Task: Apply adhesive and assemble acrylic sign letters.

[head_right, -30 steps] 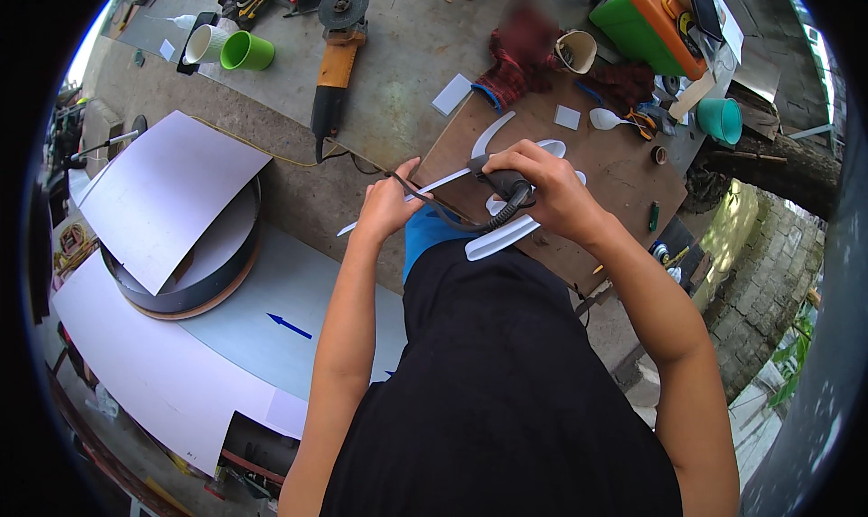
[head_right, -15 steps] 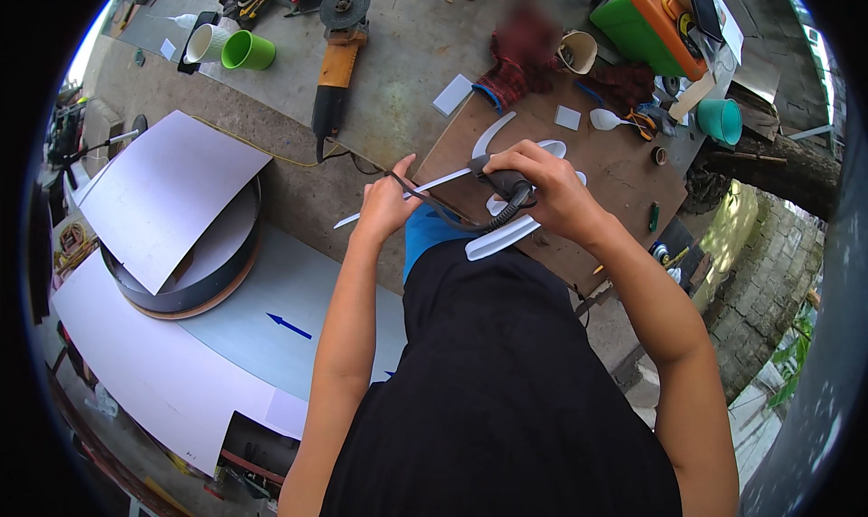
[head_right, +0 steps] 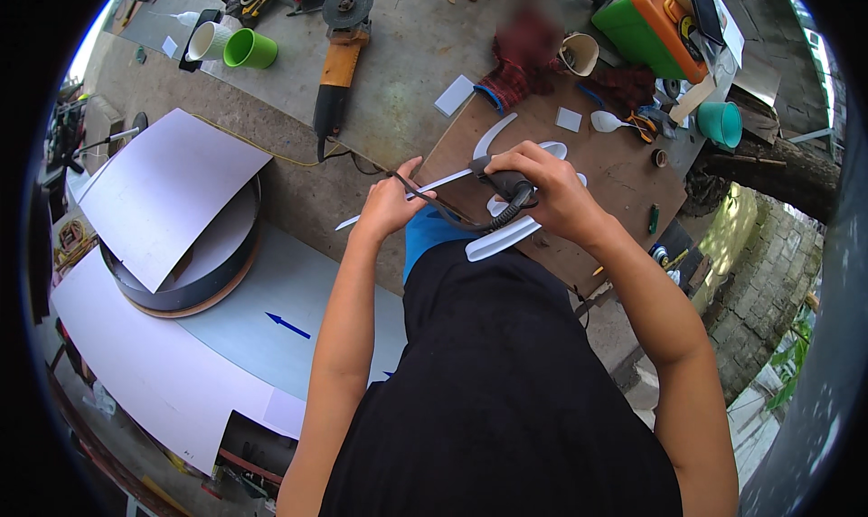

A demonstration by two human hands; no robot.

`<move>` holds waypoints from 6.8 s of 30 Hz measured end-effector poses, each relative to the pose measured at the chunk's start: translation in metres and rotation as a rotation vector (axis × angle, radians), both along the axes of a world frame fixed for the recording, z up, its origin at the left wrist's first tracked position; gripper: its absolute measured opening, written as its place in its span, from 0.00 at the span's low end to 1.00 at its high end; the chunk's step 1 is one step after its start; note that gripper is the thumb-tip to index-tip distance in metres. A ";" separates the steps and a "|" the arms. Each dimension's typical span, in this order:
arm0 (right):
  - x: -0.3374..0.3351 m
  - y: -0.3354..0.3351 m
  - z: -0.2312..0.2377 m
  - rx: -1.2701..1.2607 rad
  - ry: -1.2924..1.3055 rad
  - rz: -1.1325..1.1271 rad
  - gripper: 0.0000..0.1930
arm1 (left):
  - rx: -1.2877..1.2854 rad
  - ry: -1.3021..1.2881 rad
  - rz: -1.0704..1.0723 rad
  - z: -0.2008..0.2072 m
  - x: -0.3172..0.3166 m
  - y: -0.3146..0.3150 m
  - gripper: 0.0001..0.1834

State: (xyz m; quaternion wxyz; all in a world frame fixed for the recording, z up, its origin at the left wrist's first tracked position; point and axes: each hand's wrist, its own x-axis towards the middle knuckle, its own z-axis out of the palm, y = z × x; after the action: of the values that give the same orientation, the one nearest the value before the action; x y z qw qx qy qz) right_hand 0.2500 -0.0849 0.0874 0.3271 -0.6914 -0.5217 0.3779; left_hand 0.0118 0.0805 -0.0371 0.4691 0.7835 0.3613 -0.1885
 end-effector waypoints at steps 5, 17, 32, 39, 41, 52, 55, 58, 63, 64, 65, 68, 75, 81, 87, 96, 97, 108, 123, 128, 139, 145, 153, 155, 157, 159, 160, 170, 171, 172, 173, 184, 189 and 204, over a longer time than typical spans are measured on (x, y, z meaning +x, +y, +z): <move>0.001 0.001 0.001 -0.001 0.006 0.001 0.26 | -0.023 0.017 0.017 0.002 0.001 0.002 0.38; 0.001 0.000 -0.001 0.007 0.013 -0.005 0.26 | -0.033 0.020 0.012 -0.001 -0.001 0.005 0.35; 0.003 0.004 0.001 0.028 -0.036 0.013 0.26 | -0.032 -0.020 0.044 0.000 -0.002 0.005 0.32; 0.003 0.004 0.001 0.032 -0.020 0.011 0.25 | -0.036 -0.042 0.049 -0.002 -0.004 0.004 0.32; 0.003 0.004 0.001 0.029 -0.021 0.008 0.25 | -0.034 -0.038 0.044 -0.001 -0.004 0.004 0.32; 0.003 0.004 0.001 0.042 -0.056 0.020 0.25 | -0.034 -0.059 0.035 -0.003 -0.005 0.005 0.32; 0.002 0.005 0.003 0.039 -0.053 0.022 0.25 | -0.027 -0.058 0.024 -0.003 -0.006 0.005 0.32; 0.001 0.005 0.003 0.033 -0.041 0.014 0.25 | -0.033 -0.067 0.035 -0.002 -0.005 0.004 0.32; 0.001 0.007 0.006 0.011 -0.028 0.011 0.26 | -0.036 -0.054 0.035 -0.003 -0.005 0.004 0.32; 0.001 0.007 0.007 0.002 -0.025 0.011 0.26 | -0.036 -0.054 0.035 -0.003 -0.006 0.004 0.32; 0.000 0.006 0.008 0.003 -0.025 0.011 0.26 | -0.039 -0.056 0.036 -0.003 -0.006 0.004 0.32; -0.001 0.005 0.010 0.012 -0.039 0.030 0.26 | -0.042 -0.061 0.034 -0.003 -0.005 0.005 0.32; -0.014 0.012 0.008 0.075 -0.004 0.036 0.27 | -0.044 -0.041 0.034 -0.005 -0.006 0.004 0.32; -0.021 0.015 0.003 0.072 -0.001 0.050 0.27 | -0.025 -0.043 0.021 -0.007 -0.006 0.004 0.32; -0.022 0.017 0.002 0.073 -0.004 0.050 0.25 | -0.025 -0.038 0.025 -0.007 -0.006 0.004 0.32; -0.027 0.018 -0.005 0.067 -0.026 0.058 0.23 | -0.121 -0.011 0.051 -0.004 -0.005 0.007 0.32; -0.028 0.017 -0.006 0.072 -0.031 0.058 0.23 | -0.122 -0.011 0.050 -0.002 -0.004 0.008 0.32; -0.032 0.021 -0.003 0.053 0.000 0.027 0.24 | -0.060 -0.007 0.032 -0.002 -0.005 0.006 0.32; -0.031 0.021 -0.001 0.066 0.002 0.029 0.24 | -0.097 -0.013 0.064 -0.002 -0.004 0.007 0.32; -0.031 0.022 0.002 0.035 0.018 0.021 0.23 | -0.062 -0.027 0.045 -0.004 -0.005 0.006 0.32; -0.031 0.022 0.001 0.051 -0.003 0.032 0.22 | -0.051 -0.031 0.036 -0.006 -0.006 0.007 0.32; -0.030 0.020 -0.005 0.079 -0.014 0.047 0.26 | -0.114 -0.022 0.048 0.000 -0.007 0.008 0.32; -0.031 0.018 -0.008 0.072 0.003 0.040 0.29 | -0.124 -0.029 0.056 0.001 -0.007 0.007 0.32; -0.030 0.018 -0.007 0.068 0.008 0.038 0.28 | -0.123 -0.037 0.056 0.001 -0.007 0.007 0.32; -0.031 0.019 -0.005 0.079 0.006 0.037 0.27 | -0.124 -0.034 0.056 0.001 -0.007 0.008 0.33; -0.030 0.019 -0.006 0.072 0.022 0.029 0.26 | -0.127 -0.037 0.059 0.002 -0.006 0.007 0.34; -0.030 0.018 -0.006 0.076 0.018 0.029 0.26 | -0.123 -0.041 0.058 0.001 -0.006 0.008 0.34; -0.032 0.017 -0.004 0.063 0.028 0.021 0.25 | -0.121 -0.036 0.046 0.000 -0.005 0.008 0.35; -0.032 0.017 -0.003 0.047 0.033 0.020 0.26 | -0.122 -0.029 0.045 0.000 -0.005 0.008 0.35; -0.032 0.017 -0.003 0.030 0.038 0.019 0.26 | -0.125 -0.022 0.043 0.001 -0.005 0.008 0.35; -0.031 0.017 -0.004 0.025 0.043 0.018 0.26 | -0.129 -0.017 0.042 0.001 -0.004 0.009 0.35; -0.030 0.024 -0.002 0.060 0.023 0.037 0.27 | -0.107 0.005 0.041 0.004 0.000 0.011 0.36; -0.031 0.021 -0.002 0.074 0.018 0.029 0.27 | -0.108 0.004 0.045 -0.001 -0.003 0.007 0.36; -0.030 0.021 -0.003 0.066 0.012 0.039 0.26 | -0.072 0.012 0.023 0.001 -0.006 0.002 0.35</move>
State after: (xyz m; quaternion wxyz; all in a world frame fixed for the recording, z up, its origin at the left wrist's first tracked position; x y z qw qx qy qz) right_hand 0.2198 -0.0636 0.0840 0.3451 -0.6676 -0.5454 0.3711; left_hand 0.0060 0.0824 -0.0356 0.4971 0.7608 0.3658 -0.2006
